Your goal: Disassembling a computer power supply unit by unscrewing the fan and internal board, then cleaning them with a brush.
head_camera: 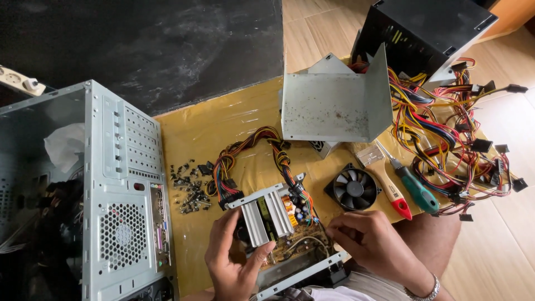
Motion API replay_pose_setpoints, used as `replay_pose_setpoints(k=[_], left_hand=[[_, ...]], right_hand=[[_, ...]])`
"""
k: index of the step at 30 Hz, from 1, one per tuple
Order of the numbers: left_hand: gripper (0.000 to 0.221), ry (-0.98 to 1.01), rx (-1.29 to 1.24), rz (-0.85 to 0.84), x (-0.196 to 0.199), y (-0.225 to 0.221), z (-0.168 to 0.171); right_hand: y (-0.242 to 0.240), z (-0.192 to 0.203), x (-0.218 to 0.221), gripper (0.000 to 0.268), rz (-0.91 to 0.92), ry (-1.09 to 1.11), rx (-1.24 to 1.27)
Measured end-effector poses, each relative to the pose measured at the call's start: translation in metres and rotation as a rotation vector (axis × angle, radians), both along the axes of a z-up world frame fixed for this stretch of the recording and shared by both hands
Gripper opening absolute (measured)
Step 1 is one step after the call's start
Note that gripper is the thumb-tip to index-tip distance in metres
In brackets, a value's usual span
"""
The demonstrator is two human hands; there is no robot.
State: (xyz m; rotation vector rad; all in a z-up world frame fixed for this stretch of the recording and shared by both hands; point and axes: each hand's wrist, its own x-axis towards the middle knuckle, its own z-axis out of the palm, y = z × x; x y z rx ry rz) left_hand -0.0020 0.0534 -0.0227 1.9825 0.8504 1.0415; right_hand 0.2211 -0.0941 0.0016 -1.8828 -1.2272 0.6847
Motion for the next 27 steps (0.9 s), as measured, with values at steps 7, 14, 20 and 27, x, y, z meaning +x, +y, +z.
replay_pose_setpoints(k=[7, 14, 20, 27], left_hand=[[0.069, -0.093, 0.103, 0.075, 0.009, -0.004, 0.014], [0.071, -0.017, -0.011, 0.083, -0.004, -0.008, -0.015], [0.069, -0.096, -0.031, -0.015, -0.010, -0.007, -0.027], [0.072, 0.095, 0.221, 0.122, -0.009, -0.010, -0.037]], right_hand=[[-0.009, -0.011, 0.001, 0.013, -0.020, 0.014, 0.134], [-0.015, -0.013, -0.002, 0.010, 0.031, -0.027, 0.305], [-0.015, -0.024, 0.002, 0.015, 0.024, -0.009, 0.279], [-0.014, -0.010, 0.011, 0.031, 0.233, -0.028, 0.208]])
